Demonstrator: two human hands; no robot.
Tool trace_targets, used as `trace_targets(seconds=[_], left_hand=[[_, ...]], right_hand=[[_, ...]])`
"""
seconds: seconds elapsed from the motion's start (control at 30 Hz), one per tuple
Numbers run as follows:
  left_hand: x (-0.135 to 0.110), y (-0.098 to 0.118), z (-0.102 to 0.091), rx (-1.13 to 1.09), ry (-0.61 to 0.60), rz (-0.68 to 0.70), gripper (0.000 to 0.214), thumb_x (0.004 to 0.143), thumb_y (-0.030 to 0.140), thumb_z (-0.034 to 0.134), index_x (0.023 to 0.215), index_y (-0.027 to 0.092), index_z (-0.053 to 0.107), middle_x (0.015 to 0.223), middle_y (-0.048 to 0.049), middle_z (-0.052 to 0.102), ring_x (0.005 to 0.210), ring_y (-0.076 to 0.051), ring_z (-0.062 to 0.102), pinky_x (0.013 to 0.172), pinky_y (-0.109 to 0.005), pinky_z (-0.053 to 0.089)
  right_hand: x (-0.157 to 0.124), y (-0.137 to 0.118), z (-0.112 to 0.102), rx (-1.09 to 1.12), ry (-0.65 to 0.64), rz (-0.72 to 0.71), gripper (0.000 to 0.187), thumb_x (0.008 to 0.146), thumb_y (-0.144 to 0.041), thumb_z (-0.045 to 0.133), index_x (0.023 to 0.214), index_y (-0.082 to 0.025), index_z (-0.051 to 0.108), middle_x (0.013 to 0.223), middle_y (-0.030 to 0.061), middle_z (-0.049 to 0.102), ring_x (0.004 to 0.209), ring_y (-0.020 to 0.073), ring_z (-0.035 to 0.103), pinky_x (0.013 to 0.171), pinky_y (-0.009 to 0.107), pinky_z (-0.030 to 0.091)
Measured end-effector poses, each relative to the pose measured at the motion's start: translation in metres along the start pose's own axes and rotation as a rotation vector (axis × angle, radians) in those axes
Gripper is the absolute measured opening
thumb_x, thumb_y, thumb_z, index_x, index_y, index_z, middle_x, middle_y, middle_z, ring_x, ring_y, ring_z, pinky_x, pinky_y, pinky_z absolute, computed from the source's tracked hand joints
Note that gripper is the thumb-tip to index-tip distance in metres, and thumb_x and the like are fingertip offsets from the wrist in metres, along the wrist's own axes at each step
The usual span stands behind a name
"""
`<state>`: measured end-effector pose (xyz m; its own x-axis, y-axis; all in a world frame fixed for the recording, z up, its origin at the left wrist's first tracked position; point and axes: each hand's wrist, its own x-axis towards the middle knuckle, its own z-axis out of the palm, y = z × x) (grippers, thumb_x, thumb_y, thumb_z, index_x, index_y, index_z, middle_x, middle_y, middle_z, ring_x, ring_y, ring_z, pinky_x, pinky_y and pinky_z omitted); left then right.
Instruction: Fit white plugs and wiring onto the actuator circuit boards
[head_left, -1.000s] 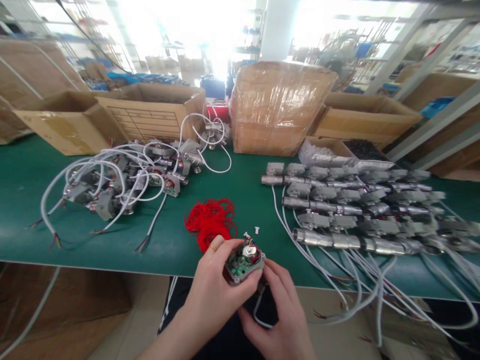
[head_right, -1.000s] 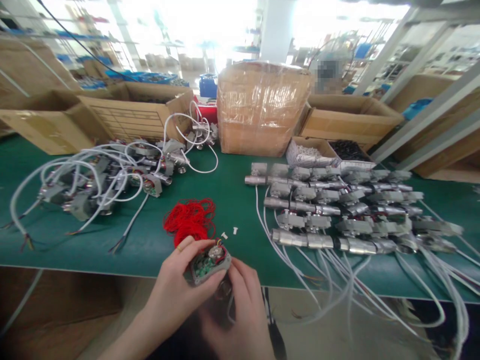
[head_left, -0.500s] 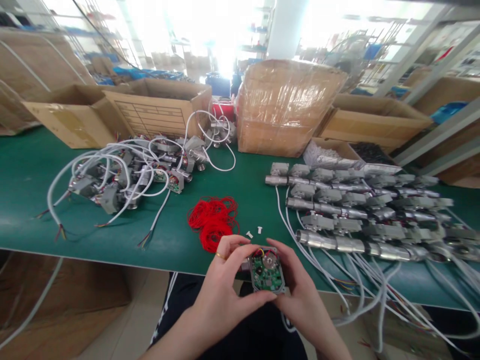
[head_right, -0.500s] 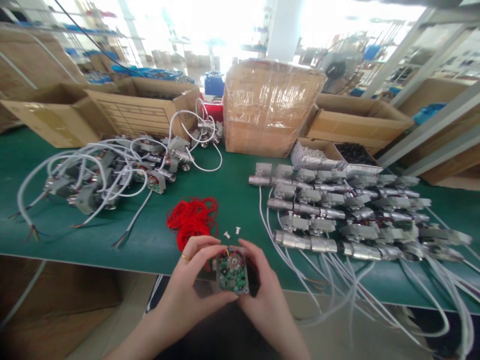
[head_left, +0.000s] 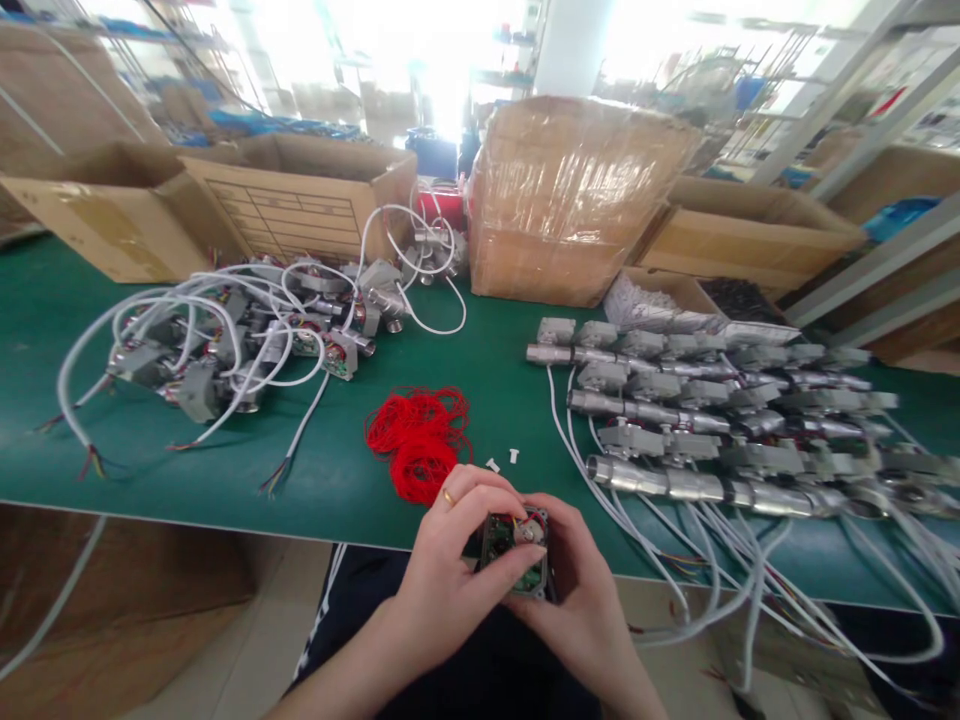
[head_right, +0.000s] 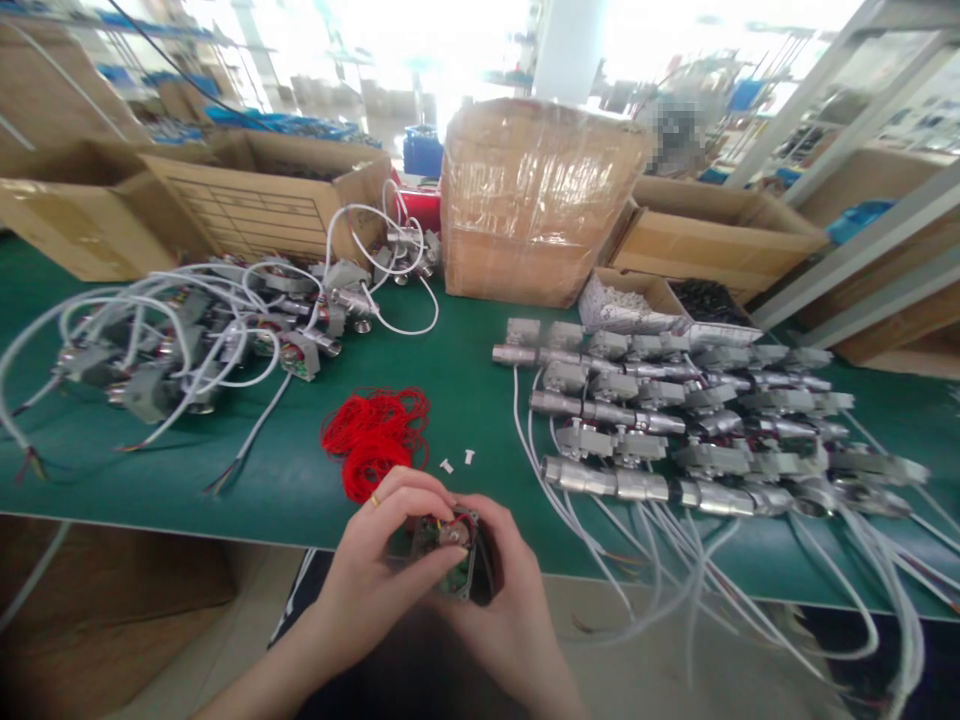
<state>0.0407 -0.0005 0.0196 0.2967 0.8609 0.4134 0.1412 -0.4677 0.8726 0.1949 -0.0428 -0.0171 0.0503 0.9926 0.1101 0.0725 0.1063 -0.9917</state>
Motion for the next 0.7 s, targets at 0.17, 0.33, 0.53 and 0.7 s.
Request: trace_targets(seconds=[0.17,0.33,0.53,0.7], left_hand=[[0.001,0.0,0.0,0.027,0.034,0.102,0.011,0.095,0.016,0.071,0.094,0.02,0.061,0.097,0.0002,0.062,0.093,-0.015,0.06,0.085,-0.025,0.049],[0.004,0.009,0.001,0.226,0.054,0.215,0.011,0.1,0.027,0.067,0.099,0.018,0.06,0.093,-0.0011,0.061,0.089,-0.018,0.056,0.085,-0.03,0.048],[0.012,0.02,0.014,0.532,0.014,0.122,0.011,0.096,0.021,0.067,0.088,0.018,0.059,0.086,-0.0031,0.053,0.082,-0.024,0.048,0.074,-0.038,0.038],[0.019,0.023,0.021,0.58,0.003,0.15,0.016,0.086,0.004,0.063,0.08,0.017,0.054,0.085,-0.004,0.054,0.083,-0.024,0.047,0.076,-0.04,0.039]], right_hand=[[0.004,-0.007,0.002,0.035,-0.02,-0.009,0.058,0.073,-0.019,0.087,0.123,-0.037,0.063,0.118,-0.0015,0.071,0.105,0.0142,0.072,0.091,0.02,0.058],[0.004,-0.01,0.0,0.022,-0.017,-0.035,0.057,0.075,-0.017,0.084,0.124,-0.035,0.063,0.12,-0.0008,0.071,0.108,0.0141,0.072,0.092,0.019,0.058],[0.003,-0.009,0.0,0.02,0.001,-0.05,0.061,0.074,-0.009,0.077,0.125,-0.039,0.062,0.118,-0.0054,0.072,0.104,0.0095,0.072,0.09,0.012,0.056],[0.004,-0.016,0.003,-0.007,0.003,-0.087,0.058,0.074,-0.006,0.073,0.12,-0.039,0.062,0.113,-0.008,0.073,0.098,0.0069,0.072,0.087,0.009,0.055]])
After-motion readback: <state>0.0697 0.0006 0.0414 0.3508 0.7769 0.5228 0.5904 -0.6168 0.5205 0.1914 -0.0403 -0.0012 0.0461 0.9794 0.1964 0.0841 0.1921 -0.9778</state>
